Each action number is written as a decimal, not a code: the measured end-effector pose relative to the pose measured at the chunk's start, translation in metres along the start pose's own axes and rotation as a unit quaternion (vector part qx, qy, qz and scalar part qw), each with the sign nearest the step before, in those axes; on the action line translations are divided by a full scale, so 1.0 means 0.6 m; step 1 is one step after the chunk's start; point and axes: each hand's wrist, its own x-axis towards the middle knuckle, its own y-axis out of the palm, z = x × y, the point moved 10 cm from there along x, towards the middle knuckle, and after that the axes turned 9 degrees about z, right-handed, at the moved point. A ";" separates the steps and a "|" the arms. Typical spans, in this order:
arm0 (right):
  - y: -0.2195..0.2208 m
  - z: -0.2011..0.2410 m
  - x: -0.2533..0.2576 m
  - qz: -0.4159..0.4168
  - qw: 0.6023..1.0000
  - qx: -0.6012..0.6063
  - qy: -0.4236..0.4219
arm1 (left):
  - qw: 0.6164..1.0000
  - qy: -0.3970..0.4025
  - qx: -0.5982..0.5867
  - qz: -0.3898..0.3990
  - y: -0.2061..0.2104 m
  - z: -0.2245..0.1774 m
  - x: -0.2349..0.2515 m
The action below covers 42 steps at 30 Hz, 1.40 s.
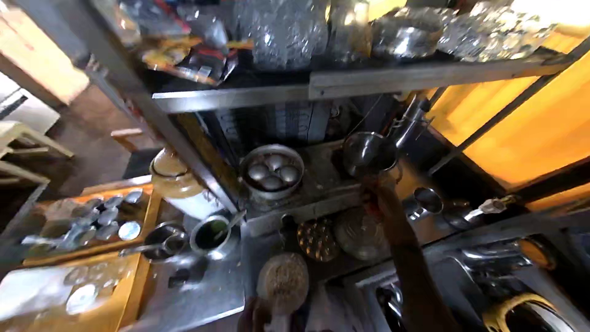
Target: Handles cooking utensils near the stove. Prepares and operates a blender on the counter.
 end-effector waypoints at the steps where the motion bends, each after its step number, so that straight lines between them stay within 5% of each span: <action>1: -0.003 -0.004 -0.033 -0.003 1.000 -0.005 0.005 | 0.998 -0.067 0.007 -0.011 -0.001 0.001 0.001; 3: 0.001 -0.007 -0.105 0.000 1.000 -0.007 0.005 | 0.992 -0.118 -0.012 -0.034 -0.007 0.006 0.004; 8: 0.010 -0.063 -0.269 0.060 0.996 -0.022 0.069 | 0.993 -0.105 -0.037 -0.028 -0.005 0.002 0.010; 11: 0.029 -0.108 -0.346 0.093 0.984 -0.051 0.141 | 0.993 -0.114 -0.016 -0.015 -0.005 -0.001 0.010; 16: 0.065 -0.161 -0.430 0.127 0.979 -0.067 0.144 | 0.993 -0.118 -0.002 -0.004 -0.006 -0.003 0.012; 24: 0.095 -0.204 -0.461 0.129 0.977 -0.121 0.118 | 0.992 -0.124 0.019 0.008 -0.006 0.001 0.015; 42: 0.104 -0.179 -0.450 0.109 0.970 -0.209 0.066 | 0.991 -0.129 0.034 0.002 -0.008 0.000 0.016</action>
